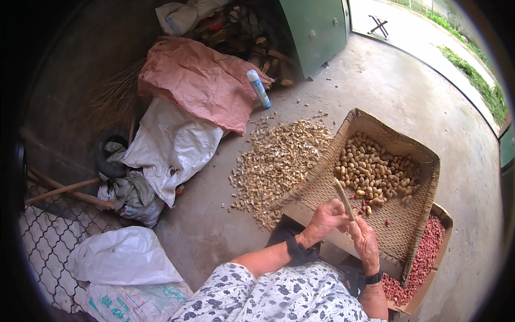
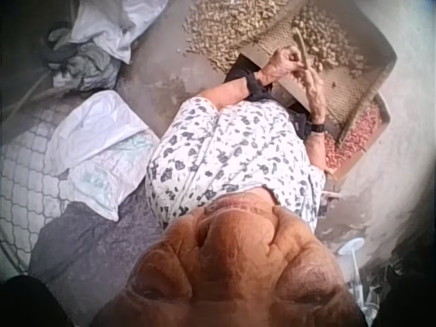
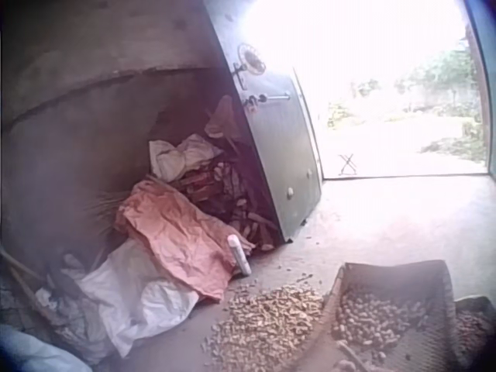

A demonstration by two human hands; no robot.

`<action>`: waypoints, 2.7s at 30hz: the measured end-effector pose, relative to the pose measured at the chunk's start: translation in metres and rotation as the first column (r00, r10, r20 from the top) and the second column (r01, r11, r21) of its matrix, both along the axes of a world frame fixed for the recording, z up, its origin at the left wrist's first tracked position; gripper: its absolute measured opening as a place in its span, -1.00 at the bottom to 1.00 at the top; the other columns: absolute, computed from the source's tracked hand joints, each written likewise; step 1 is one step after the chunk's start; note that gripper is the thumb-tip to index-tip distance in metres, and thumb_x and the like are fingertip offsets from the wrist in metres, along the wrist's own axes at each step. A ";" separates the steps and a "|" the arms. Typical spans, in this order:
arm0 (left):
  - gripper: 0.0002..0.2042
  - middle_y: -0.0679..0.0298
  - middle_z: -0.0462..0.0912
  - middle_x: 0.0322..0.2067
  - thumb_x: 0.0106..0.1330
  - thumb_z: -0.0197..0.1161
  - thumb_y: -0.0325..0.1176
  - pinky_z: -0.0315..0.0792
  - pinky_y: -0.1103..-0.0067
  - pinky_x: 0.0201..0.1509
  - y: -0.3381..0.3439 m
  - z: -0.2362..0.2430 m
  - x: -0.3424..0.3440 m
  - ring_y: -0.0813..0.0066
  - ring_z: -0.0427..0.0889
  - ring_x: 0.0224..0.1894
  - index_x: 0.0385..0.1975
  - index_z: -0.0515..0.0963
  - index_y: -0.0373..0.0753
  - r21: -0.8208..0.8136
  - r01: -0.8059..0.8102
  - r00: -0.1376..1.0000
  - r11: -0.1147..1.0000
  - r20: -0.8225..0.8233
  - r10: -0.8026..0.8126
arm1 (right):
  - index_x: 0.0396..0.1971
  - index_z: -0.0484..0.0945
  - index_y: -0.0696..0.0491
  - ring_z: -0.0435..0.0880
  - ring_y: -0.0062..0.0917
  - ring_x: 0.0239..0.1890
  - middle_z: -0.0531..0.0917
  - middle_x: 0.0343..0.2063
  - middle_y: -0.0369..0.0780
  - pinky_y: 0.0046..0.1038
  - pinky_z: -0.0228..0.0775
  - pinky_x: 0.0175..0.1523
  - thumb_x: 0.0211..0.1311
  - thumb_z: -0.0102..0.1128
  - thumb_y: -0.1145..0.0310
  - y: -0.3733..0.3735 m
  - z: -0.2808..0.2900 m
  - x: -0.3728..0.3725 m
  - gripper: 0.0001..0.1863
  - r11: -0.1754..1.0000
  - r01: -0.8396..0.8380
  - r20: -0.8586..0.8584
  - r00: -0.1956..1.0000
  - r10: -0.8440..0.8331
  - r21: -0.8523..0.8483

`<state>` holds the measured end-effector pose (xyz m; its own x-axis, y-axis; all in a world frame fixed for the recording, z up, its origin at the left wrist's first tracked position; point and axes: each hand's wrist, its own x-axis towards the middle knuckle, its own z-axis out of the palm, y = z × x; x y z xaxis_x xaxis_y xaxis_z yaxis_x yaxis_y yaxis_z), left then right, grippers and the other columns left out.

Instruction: Shelling peanuts by hand and sorting the kernels into a box while discarding shells.

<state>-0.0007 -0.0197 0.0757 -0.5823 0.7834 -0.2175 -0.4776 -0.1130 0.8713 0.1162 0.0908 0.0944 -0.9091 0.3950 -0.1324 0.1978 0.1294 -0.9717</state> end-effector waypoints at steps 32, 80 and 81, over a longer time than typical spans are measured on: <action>-0.89 0.36 0.57 -0.61 0.18 0.21 -0.47 0.46 0.74 -0.49 -0.001 -0.017 0.008 0.69 0.54 -0.58 -0.38 0.64 -0.32 -0.207 0.118 0.989 0.971 -0.067 -0.135 | -0.37 0.50 0.11 0.31 -0.83 -0.60 0.44 -0.60 -0.45 -0.73 0.12 -0.53 0.19 0.17 0.41 -0.008 -0.004 -0.010 -0.90 0.943 0.253 0.028 0.967 -0.253 -0.216; -0.74 0.19 0.58 -0.34 0.28 0.18 -0.16 0.57 0.46 -0.18 -0.004 -0.061 -0.013 0.37 0.61 -0.28 -0.27 0.47 -0.24 -0.065 -0.004 0.793 0.998 0.608 0.043 | -0.34 0.57 0.13 0.51 -0.75 -0.56 0.60 -0.55 -0.34 -0.68 0.32 -0.56 0.07 0.28 0.43 -0.010 -0.037 -0.005 -0.84 0.765 0.376 0.059 0.911 -0.408 -0.523; -0.73 0.19 0.58 -0.36 0.28 0.19 -0.14 0.57 0.47 -0.21 -0.006 -0.064 -0.015 0.37 0.61 -0.30 -0.28 0.47 -0.24 -0.066 0.004 0.792 0.998 0.609 0.037 | -0.36 0.57 0.12 0.50 -0.76 -0.57 0.59 -0.57 -0.35 -0.69 0.29 -0.57 0.08 0.27 0.43 -0.005 -0.042 -0.002 -0.86 0.760 0.435 0.098 0.889 -0.447 -0.484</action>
<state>-0.0162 -0.0255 0.0117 -0.3255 0.7483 -0.5780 -0.9106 -0.0834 0.4048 0.1142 0.0853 0.0526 -0.6555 0.6434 -0.3954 0.0946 -0.4495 -0.8883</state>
